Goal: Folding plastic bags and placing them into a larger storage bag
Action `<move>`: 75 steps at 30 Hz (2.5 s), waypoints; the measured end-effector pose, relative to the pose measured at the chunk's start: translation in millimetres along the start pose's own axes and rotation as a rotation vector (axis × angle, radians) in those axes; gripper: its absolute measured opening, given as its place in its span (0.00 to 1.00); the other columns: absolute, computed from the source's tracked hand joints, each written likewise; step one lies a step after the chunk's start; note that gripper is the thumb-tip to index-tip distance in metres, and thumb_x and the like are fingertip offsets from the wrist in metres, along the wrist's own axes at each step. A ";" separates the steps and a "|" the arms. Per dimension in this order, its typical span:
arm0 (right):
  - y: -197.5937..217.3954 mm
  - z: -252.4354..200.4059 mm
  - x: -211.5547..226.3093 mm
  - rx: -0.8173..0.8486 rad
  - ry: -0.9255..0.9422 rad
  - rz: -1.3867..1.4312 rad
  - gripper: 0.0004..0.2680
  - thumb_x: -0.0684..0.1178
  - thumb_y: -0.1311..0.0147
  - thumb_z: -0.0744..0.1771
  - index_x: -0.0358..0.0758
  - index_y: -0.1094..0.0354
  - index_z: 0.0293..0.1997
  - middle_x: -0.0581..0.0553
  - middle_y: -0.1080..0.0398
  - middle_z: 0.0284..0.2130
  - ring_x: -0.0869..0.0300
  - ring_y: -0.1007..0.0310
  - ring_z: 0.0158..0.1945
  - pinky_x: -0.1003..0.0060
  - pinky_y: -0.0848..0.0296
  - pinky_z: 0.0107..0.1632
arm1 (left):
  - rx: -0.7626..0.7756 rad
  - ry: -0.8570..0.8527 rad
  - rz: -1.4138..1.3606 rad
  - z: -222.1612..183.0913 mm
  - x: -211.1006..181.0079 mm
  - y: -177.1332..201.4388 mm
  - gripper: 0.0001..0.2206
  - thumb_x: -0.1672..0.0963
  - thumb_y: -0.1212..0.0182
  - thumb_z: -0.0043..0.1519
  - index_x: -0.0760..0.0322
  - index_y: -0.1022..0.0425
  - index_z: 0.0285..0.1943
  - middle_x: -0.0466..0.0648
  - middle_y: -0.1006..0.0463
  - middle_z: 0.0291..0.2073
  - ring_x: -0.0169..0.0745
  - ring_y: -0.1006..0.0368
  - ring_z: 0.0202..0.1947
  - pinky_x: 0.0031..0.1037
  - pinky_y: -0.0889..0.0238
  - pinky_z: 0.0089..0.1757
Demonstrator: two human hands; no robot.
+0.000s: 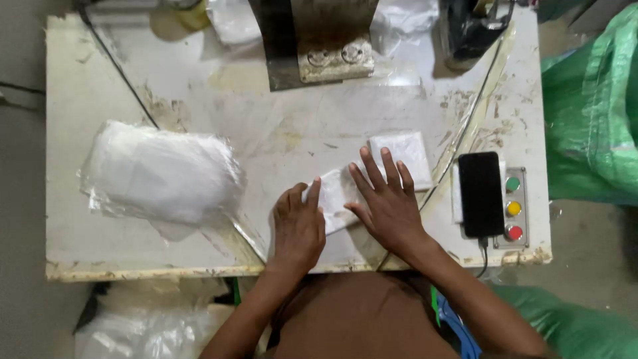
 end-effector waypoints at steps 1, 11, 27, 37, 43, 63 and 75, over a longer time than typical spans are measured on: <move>10.6 -8.4 7.0 -0.109 0.021 0.036 0.24 0.69 0.68 0.71 0.52 0.44 0.74 0.48 0.55 0.77 0.47 0.60 0.76 0.50 0.63 0.71 | 0.024 0.042 0.113 -2.5 0.8 -1.7 0.29 0.49 0.44 0.64 0.62 0.38 0.74 0.50 0.36 0.52 0.51 0.40 0.55 0.39 0.45 0.54; 14.9 -13.1 13.3 -0.099 0.095 0.455 0.15 0.51 0.51 0.71 0.39 0.35 0.65 0.42 0.32 0.55 0.47 0.33 0.61 0.56 0.34 0.55 | 0.164 -0.133 -0.008 22.9 -15.5 -9.4 0.23 0.52 0.27 0.54 0.62 0.26 0.57 0.49 0.29 0.44 0.49 0.31 0.47 0.35 0.34 0.41; 15.6 -11.1 11.8 0.334 0.212 0.924 0.11 0.47 0.48 0.69 0.42 0.42 0.57 0.39 0.31 0.47 0.46 0.26 0.46 0.53 0.29 0.45 | 0.261 -0.080 -0.543 1.6 -17.0 3.8 0.24 0.55 0.33 0.63 0.63 0.39 0.64 0.54 0.33 0.56 0.54 0.23 0.39 0.43 0.30 0.36; 0.6 -10.9 33.8 0.365 0.327 0.665 0.08 0.35 0.49 0.65 0.45 0.39 0.43 0.45 0.39 0.39 0.51 0.38 0.40 0.56 0.40 0.43 | 0.317 -0.289 -0.345 -4.2 -25.9 -42.6 0.06 0.57 0.45 0.69 0.61 0.29 0.39 0.52 0.31 0.32 0.54 0.37 0.33 0.43 0.42 0.33; 58.3 25.2 -2.3 0.173 0.238 0.714 0.06 0.51 0.36 0.65 0.47 0.22 0.42 0.47 0.27 0.39 0.53 0.35 0.42 0.56 0.39 0.44 | 0.476 -0.085 -0.545 45.0 -24.5 46.1 0.15 0.54 0.38 0.64 0.66 0.24 0.56 0.48 0.23 0.47 0.40 0.31 0.44 0.30 0.36 0.45; 9.5 152.4 -340.6 -0.191 -0.942 1.142 0.08 0.53 0.45 0.67 0.48 0.20 0.32 0.54 0.22 0.36 0.62 0.29 0.43 0.59 0.35 0.48 | -0.152 -0.441 -0.409 8.4 -35.9 75.4 0.13 0.64 0.46 0.63 0.72 0.23 0.57 0.57 0.18 0.52 0.55 0.24 0.58 0.41 0.30 0.57; -1.9 99.7 -312.4 -0.162 -0.738 0.663 0.11 0.54 0.46 0.67 0.44 0.18 0.32 0.49 0.23 0.24 0.60 0.25 0.31 0.59 0.32 0.36 | -0.225 -0.439 -0.383 11.9 -56.6 73.5 0.11 0.63 0.44 0.64 0.70 0.23 0.54 0.59 0.23 0.51 0.60 0.25 0.51 0.48 0.29 0.54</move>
Point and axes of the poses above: each hand's wrist, its own z-axis towards the middle knuckle, its own y-axis out of the back of the hand, x = y × z, the point moved 10 cm from there along z, towards the middle knuckle
